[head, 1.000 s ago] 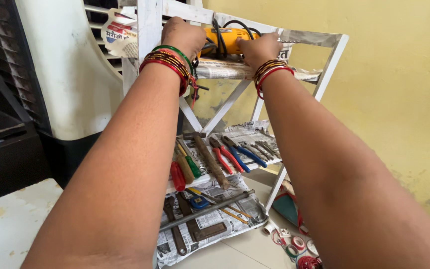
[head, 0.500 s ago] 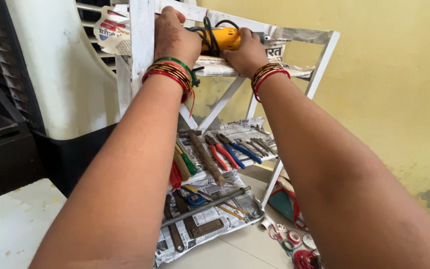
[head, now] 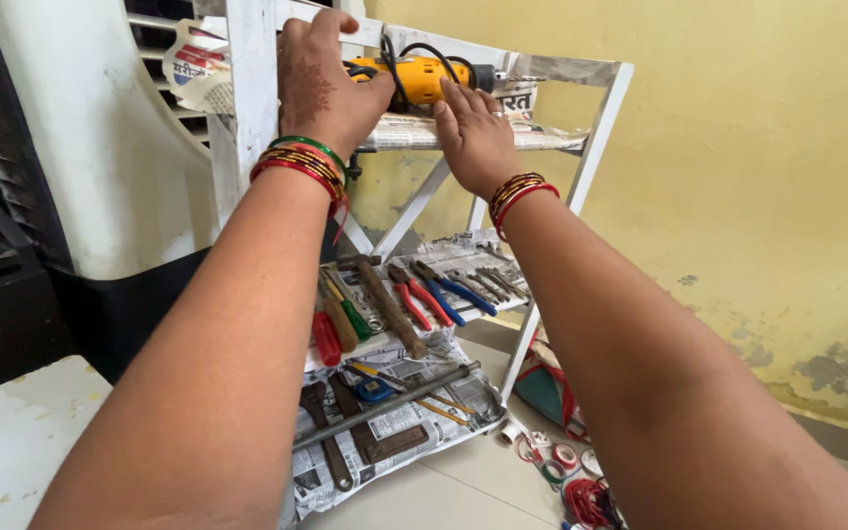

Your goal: The person sits on the floor and assembles electrical components, including a metal pipe, wires, and a ceiling fan mount. They use a yellow power drill to tighten parts and organize tools on a nearby rack.

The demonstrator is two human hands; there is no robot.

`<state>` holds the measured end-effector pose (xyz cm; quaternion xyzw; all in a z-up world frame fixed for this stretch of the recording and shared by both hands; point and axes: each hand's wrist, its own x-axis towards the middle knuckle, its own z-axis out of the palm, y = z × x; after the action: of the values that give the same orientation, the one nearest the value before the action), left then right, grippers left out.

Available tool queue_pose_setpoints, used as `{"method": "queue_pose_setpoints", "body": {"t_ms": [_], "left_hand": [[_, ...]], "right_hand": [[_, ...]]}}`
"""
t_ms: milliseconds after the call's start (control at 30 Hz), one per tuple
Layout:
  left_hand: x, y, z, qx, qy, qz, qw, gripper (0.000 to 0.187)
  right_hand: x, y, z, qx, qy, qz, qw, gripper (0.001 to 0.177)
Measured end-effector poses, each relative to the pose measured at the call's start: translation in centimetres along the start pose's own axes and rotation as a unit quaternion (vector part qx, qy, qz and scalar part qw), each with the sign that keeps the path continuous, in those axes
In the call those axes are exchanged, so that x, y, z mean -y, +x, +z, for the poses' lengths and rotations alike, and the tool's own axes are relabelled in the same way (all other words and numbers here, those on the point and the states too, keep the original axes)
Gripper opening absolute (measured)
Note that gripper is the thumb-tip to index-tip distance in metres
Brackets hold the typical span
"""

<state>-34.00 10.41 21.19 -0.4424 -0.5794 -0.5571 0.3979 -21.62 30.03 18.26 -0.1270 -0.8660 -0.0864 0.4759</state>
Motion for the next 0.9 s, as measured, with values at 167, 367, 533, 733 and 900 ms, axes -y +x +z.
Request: {"method": "queue_pose_setpoints", "body": {"t_ms": [167, 367, 533, 733, 900], "left_hand": [[-0.2, -0.1, 0.1, 0.05, 0.077, 0.013, 0.996, 0.038], [-0.9, -0.1, -0.6, 0.097, 0.107, 0.009, 0.989, 0.046], [-1.8, -0.2, -1.4, 0.128, 0.096, 0.005, 0.987, 0.051], [-2.4, -2.2, -1.6, 0.025, 0.234, 0.254, 0.938, 0.049], [-5.3, -5.0, -0.8, 0.198, 0.498, 0.357, 0.765, 0.064]], "right_hand": [[0.3, -2.0, -0.5, 0.003, 0.009, 0.019, 1.0, 0.061], [-0.4, -3.9, -3.5, 0.117, -0.015, 0.039, 0.992, 0.068], [-0.3, -6.3, -7.7, 0.229, -0.113, 0.07, 0.964, 0.075], [-0.6, -9.1, -11.9, 0.239, -0.133, 0.063, 0.96, 0.08], [1.2, -8.9, -12.9, 0.237, -0.157, 0.024, 0.958, 0.082]]}}
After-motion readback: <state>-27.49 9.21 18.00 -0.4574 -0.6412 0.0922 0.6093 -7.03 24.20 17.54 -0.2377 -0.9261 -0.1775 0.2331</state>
